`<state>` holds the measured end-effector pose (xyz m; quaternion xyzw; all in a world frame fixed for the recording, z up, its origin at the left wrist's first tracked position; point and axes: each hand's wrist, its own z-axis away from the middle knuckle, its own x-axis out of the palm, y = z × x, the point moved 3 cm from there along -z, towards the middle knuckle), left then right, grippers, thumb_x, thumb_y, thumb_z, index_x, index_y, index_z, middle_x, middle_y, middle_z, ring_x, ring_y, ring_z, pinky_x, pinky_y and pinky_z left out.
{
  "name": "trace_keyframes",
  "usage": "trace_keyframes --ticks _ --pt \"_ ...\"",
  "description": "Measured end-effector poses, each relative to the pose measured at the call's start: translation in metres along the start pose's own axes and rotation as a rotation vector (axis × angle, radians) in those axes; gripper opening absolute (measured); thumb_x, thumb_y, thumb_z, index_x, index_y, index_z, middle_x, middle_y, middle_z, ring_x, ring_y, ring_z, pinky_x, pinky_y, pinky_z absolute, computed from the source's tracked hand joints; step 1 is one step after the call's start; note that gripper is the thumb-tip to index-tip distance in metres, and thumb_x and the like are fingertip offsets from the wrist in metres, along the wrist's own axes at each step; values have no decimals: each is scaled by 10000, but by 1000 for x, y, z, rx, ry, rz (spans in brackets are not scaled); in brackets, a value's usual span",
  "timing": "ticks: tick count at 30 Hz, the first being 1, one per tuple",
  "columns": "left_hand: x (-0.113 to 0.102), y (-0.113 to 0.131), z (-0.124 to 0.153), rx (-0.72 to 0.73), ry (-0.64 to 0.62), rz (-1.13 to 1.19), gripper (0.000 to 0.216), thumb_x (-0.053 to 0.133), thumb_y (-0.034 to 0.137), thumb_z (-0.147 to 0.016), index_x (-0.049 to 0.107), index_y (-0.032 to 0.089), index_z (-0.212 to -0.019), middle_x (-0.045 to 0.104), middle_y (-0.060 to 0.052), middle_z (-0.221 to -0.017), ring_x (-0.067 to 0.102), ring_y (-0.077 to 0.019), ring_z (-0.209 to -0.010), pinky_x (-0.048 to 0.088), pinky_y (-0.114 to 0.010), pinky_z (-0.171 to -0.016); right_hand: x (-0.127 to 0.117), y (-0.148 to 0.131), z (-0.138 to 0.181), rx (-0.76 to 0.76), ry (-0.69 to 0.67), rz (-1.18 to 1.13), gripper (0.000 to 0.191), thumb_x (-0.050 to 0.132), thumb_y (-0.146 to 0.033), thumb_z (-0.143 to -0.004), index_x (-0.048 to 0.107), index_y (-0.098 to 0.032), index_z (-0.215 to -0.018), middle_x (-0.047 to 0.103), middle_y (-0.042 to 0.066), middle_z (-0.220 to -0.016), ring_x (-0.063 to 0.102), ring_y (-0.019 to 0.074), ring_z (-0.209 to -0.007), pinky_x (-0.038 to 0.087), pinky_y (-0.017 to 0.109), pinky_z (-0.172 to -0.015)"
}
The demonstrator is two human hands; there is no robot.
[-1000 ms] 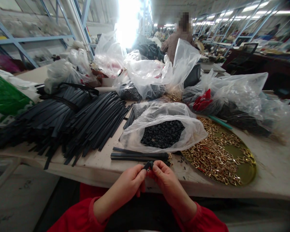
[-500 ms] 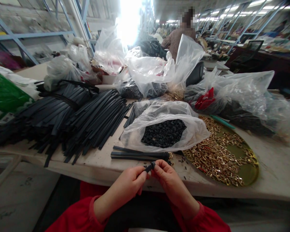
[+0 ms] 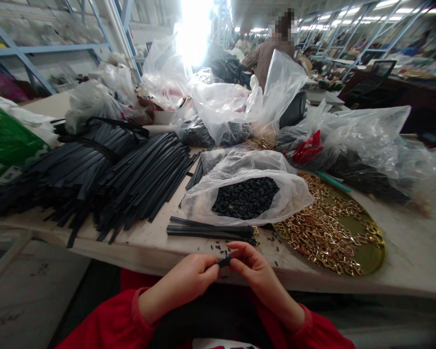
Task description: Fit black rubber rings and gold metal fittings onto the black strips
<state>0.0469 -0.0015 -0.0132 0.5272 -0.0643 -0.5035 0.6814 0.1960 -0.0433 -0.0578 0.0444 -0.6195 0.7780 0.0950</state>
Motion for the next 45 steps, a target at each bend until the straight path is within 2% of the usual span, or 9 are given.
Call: trace_keyframes --ticks 5,12,15,18,23,29,34,38,45 --pt "5 4 3 21 4 -49 277 371 238 -780 590 168 -626 472 38 -505 401 -110 -477 228 -217 -445 0 8 0 -21 -12 131 101 673 -220 -680 687 -209 -780 643 -4 -733 561 153 -705 431 257 -662" --pt "6 2 3 30 -57 -43 311 375 277 -804 644 147 -718 570 16 -600 460 -121 -545 276 -201 -485 -2 14 10 270 -72 -279 227 747 -292 -611 656 -187 -791 661 -18 -674 590 106 -570 461 230 -582" --pt "5 2 2 53 -69 6 326 367 302 -824 656 152 -803 618 6 -693 488 -127 -593 311 -195 -526 -1 14 11 326 -65 -361 257 760 -292 -597 655 -179 -802 670 -12 -679 593 94 -552 468 220 -579" --pt "5 3 1 64 -52 11 330 365 315 -835 657 163 -839 638 -1 -738 510 -135 -626 329 -199 -556 0 14 10 301 -47 -351 260 755 -302 -604 658 -175 -810 669 -10 -682 591 92 -554 471 224 -594" --pt "5 1 -1 63 12 -81 305 371 260 -815 648 160 -734 618 -7 -658 508 -144 -589 310 -212 -528 1 12 9 175 3 -171 230 749 -316 -603 665 -191 -777 651 -20 -656 582 113 -574 465 250 -599" --pt "8 -6 0 53 38 -137 302 373 257 -806 630 163 -679 603 -7 -625 499 -141 -569 271 -220 -502 3 14 15 39 -20 41 108 665 -267 -703 660 -212 -796 639 -15 -721 582 130 -660 452 247 -635" --pt "10 -6 2 40 -15 -137 328 366 295 -812 636 157 -689 569 8 -592 468 -121 -539 241 -219 -481 1 18 16 179 -76 -61 189 682 -336 -688 625 -194 -800 602 -44 -560 542 97 -529 409 214 -539" --pt "9 -4 1 23 -28 -132 344 356 307 -814 647 147 -724 556 16 -599 455 -113 -548 244 -214 -486 -1 14 14 269 -93 -174 302 699 -419 -649 632 -176 -815 635 -26 -619 574 99 -567 434 220 -581" --pt "12 -3 2 2 -82 -101 371 350 341 -818 660 143 -768 579 16 -633 462 -116 -568 277 -206 -498 0 16 13 237 -136 -190 259 738 -349 -621 616 -173 -765 629 -37 -614 576 94 -556 441 215 -563"
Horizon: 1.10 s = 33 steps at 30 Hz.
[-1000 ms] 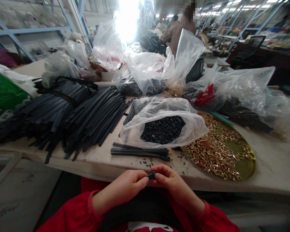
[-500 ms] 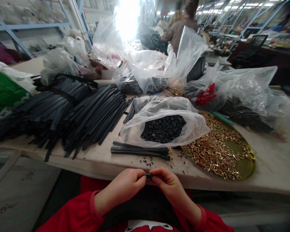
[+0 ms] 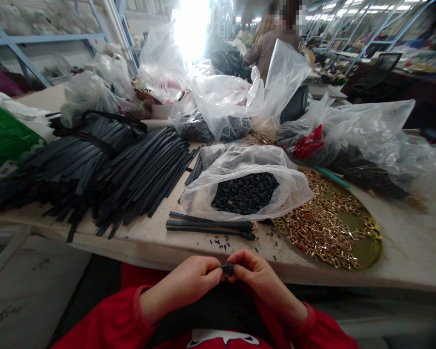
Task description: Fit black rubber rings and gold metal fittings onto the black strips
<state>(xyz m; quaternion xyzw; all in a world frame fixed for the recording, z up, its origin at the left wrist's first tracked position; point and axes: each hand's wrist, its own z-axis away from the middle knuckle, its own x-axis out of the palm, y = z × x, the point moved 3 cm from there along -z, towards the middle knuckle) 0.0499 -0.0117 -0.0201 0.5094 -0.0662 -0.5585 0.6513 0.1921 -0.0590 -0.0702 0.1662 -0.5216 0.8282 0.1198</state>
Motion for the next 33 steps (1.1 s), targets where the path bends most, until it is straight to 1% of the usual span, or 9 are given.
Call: trace_keyframes --ticks 4,7,12,18,23,25,27,30,33 --pt "2 -2 -1 16 -2 26 349 353 314 -816 661 149 -795 626 1 -700 503 -130 -613 331 -208 -560 1 3 -1 -56 34 53 221 707 -350 -660 621 -178 -769 622 -40 -586 565 91 -558 435 210 -572" --pt "1 -4 -4 -10 43 1 328 352 293 -812 636 143 -744 623 -11 -689 514 -139 -616 341 -215 -564 2 3 0 -75 44 114 214 655 -355 -716 638 -192 -854 652 -14 -718 588 109 -650 451 232 -633" --pt "2 2 -3 39 54 -7 300 354 306 -823 598 154 -739 615 -17 -717 519 -146 -651 357 -219 -587 2 1 2 -114 46 163 192 690 -296 -682 649 -181 -830 624 -19 -720 566 105 -651 433 222 -620" --pt "3 -8 4 -96 -99 117 326 352 441 -831 515 172 -743 498 46 -548 450 -106 -469 307 -186 -434 -7 -12 2 -46 115 24 270 730 -320 -621 627 -156 -809 600 -43 -598 538 77 -525 405 200 -541" --pt "3 -6 -3 -84 -63 146 338 318 448 -826 487 172 -731 421 61 -491 386 -89 -418 270 -174 -389 0 -8 -1 -63 110 -134 288 742 -294 -607 605 -154 -818 597 -47 -613 539 73 -497 399 197 -519" --pt "8 -6 -6 -123 -120 177 357 306 461 -819 496 159 -789 439 59 -490 369 -78 -374 250 -174 -366 2 -5 0 -73 101 -129 291 742 -287 -612 601 -144 -823 592 -45 -604 541 72 -503 395 195 -527" --pt "13 -9 -10 -142 -146 224 414 311 478 -808 495 141 -962 448 68 -475 354 -74 -340 236 -176 -354 1 -5 0 -83 100 -124 305 748 -287 -607 592 -142 -826 587 -45 -606 540 74 -513 395 198 -536" --pt "18 -12 -19 -89 -45 313 633 354 504 -784 305 105 -1272 410 99 -407 350 -89 -341 255 -183 -376 1 -4 0 -94 113 -167 328 757 -304 -591 565 -156 -812 578 -51 -634 533 77 -519 400 209 -543" --pt "20 -11 -27 -30 15 397 739 382 542 -768 248 75 -1325 385 104 -384 344 -89 -357 254 -189 -391 4 -3 0 -90 88 -149 334 736 -344 -613 548 -157 -816 565 -46 -651 520 83 -523 399 222 -546"
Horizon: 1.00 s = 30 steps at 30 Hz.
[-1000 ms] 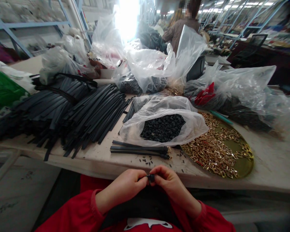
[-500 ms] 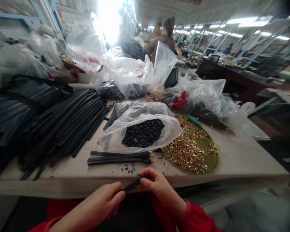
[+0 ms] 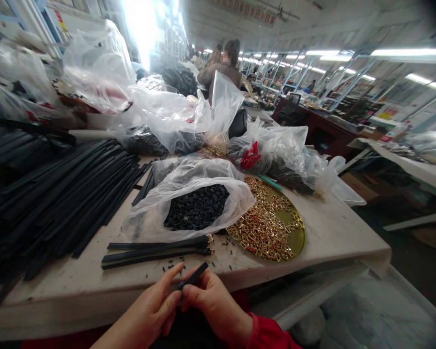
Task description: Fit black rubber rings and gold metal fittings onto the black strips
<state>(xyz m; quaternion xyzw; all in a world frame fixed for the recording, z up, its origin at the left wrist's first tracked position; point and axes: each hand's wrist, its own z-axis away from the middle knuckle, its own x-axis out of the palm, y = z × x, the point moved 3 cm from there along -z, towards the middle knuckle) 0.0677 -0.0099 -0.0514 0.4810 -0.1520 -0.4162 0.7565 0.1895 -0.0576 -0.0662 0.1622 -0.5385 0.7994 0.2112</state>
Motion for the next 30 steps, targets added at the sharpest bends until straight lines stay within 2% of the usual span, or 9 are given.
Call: trace_keyframes --ticks 2,5,7,10,13,15,21,26,30 --pt "-1 4 -1 2 -30 43 688 403 564 -759 359 103 -1267 421 86 -436 335 -75 -370 233 -187 -384 -2 -8 1 -45 -56 180 283 683 -362 -674 561 -155 -826 567 -30 -675 524 101 -574 403 232 -569" --pt "-8 9 1 -34 -57 94 549 449 581 -736 511 139 -1054 405 82 -494 301 -55 -389 193 -178 -367 -23 -44 2 -251 -4 778 179 601 -344 -753 594 -173 -806 586 7 -778 533 145 -722 402 246 -642" --pt "-12 11 2 -68 -49 113 476 458 583 -722 513 154 -919 331 104 -457 254 -48 -368 164 -173 -352 -48 -76 -3 -344 241 1227 157 518 -312 -815 593 -176 -794 590 31 -789 538 162 -753 393 261 -677" --pt "-9 13 1 -106 -40 108 376 397 553 -734 444 185 -789 368 108 -416 243 -43 -307 141 -171 -326 -85 -110 -18 -187 536 1768 205 429 -304 -866 590 -177 -851 615 73 -880 570 183 -810 383 272 -717" --pt "-4 17 -1 -91 -14 87 272 352 457 -744 402 190 -731 567 31 -591 357 -39 -317 183 -164 -326 -103 -118 -36 -105 594 1861 245 481 -342 -834 599 -138 -900 629 139 -901 597 240 -822 385 305 -691" --pt "-2 19 0 -68 -9 67 219 347 392 -740 410 183 -735 601 4 -688 397 -37 -346 209 -162 -339 -106 -115 -43 -101 575 1862 239 507 -333 -816 601 -134 -909 638 143 -899 607 252 -820 386 306 -677" --pt "2 20 7 -74 -8 13 194 320 349 -729 408 179 -758 573 23 -638 332 -33 -328 204 -174 -350 -107 -105 -49 -130 539 1815 192 531 -239 -778 598 -125 -917 641 138 -914 605 241 -840 384 291 -702" --pt "3 26 14 -32 -15 -15 220 351 386 -753 413 175 -746 542 32 -618 347 -43 -361 241 -177 -377 -108 -105 -45 -240 527 1703 129 519 -132 -752 600 -130 -853 643 118 -877 585 221 -853 377 287 -759" --pt "-3 27 18 3 42 -17 264 371 425 -793 436 173 -747 528 42 -608 346 -50 -376 239 -174 -370 -94 -107 -25 -377 497 1556 135 455 -195 -825 578 -152 -864 629 84 -874 571 188 -822 399 289 -753"
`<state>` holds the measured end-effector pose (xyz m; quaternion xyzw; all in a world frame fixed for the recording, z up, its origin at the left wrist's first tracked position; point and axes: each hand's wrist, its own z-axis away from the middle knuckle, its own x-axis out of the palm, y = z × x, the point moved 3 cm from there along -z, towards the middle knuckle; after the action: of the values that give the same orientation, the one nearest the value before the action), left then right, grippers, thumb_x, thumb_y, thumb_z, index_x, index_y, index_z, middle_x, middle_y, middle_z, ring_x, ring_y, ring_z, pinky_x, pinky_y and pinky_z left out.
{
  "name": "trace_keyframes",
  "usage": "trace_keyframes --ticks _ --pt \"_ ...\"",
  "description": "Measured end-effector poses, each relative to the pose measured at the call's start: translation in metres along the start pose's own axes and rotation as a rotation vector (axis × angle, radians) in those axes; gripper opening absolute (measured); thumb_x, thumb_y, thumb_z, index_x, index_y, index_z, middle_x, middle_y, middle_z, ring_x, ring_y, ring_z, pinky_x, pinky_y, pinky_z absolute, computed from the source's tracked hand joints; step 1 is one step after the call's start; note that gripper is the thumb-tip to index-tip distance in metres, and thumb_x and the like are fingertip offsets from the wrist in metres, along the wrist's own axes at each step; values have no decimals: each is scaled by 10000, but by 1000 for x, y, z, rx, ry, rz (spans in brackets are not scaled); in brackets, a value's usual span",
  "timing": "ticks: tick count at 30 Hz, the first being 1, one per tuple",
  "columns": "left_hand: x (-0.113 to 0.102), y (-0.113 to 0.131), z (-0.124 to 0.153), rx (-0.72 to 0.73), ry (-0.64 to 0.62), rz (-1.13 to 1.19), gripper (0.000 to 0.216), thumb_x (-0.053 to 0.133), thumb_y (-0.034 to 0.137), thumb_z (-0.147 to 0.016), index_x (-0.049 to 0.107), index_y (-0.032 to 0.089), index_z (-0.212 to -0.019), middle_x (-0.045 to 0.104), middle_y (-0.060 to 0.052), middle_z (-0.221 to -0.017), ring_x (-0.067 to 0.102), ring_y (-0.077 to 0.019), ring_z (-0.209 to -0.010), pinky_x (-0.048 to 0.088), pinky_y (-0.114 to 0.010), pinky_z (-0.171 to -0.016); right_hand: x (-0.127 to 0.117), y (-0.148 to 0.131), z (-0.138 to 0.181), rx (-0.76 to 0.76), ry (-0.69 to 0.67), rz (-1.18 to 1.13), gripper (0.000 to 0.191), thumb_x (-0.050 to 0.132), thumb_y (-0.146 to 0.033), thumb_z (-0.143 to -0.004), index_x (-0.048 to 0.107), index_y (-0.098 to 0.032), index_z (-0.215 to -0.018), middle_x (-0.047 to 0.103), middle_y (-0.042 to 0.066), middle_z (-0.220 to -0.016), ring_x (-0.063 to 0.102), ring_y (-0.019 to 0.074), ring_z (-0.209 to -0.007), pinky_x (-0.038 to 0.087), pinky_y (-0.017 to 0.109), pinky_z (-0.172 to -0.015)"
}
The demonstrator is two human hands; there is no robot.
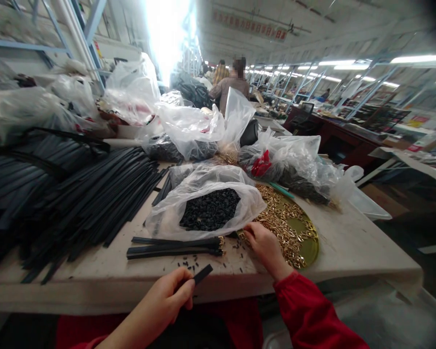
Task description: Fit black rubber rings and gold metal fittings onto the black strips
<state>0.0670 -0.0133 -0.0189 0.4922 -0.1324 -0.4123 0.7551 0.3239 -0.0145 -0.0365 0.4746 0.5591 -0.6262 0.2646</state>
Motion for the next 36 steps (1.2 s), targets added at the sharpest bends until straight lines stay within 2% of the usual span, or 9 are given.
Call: trace_keyframes --ticks 2,6,10,13,17,20,25,31,36 --pt "-2 3 1 30 47 11 265 388 423 -804 452 173 -746 517 48 -598 356 -59 -396 258 -175 -376 -2 -16 14 -10 -32 -275 150 474 -280 -834 566 -166 -866 619 39 -767 567 156 -700 427 265 -658" --pt "-3 12 0 87 108 38 235 407 379 -814 476 172 -727 507 53 -589 365 -66 -425 280 -176 -398 17 -60 43 176 -236 -1191 238 649 -383 -711 597 -174 -812 565 -27 -612 498 98 -508 401 228 -509" --pt "-4 13 2 97 58 65 224 420 347 -823 514 158 -746 490 56 -589 357 -57 -445 263 -165 -407 46 -92 60 345 -368 -1517 323 729 -355 -636 608 -171 -872 592 -30 -639 497 69 -487 382 195 -478" --pt "-9 8 4 85 12 81 257 419 370 -828 543 145 -819 499 49 -604 347 -57 -452 246 -165 -401 57 -100 61 426 -428 -1628 401 753 -337 -609 552 -191 -923 610 -40 -642 488 57 -444 374 175 -438" --pt "-14 2 3 40 -6 70 271 429 391 -822 541 144 -816 499 51 -600 339 -56 -449 242 -162 -397 58 -99 56 431 -383 -1686 344 758 -318 -604 507 -195 -806 639 -32 -668 486 57 -431 390 179 -437" --pt "-15 0 0 13 -19 81 287 420 411 -823 536 149 -819 500 54 -602 328 -54 -431 237 -162 -387 60 -98 55 465 -372 -1656 303 754 -342 -604 564 -171 -768 648 -11 -682 476 56 -439 386 185 -445" --pt "-21 -6 -5 42 -17 44 278 417 380 -832 563 145 -805 509 50 -598 377 -67 -477 274 -173 -436 68 -100 60 525 -473 -1676 353 711 -399 -646 646 -178 -914 673 35 -790 422 47 -457 333 186 -438" --pt "-21 -6 -10 109 -30 91 235 419 286 -832 577 148 -936 575 23 -702 489 -98 -592 375 -197 -561 68 -109 62 429 -627 -1642 420 642 -416 -724 613 -160 -1056 477 -60 -463 359 55 -429 246 184 -420" --pt "-17 11 -8 162 79 84 176 439 262 -819 567 142 -795 574 5 -737 512 -119 -687 401 -218 -641 67 -106 57 394 -348 -1508 321 675 -401 -689 621 -193 -928 553 -39 -638 420 54 -480 330 187 -462"
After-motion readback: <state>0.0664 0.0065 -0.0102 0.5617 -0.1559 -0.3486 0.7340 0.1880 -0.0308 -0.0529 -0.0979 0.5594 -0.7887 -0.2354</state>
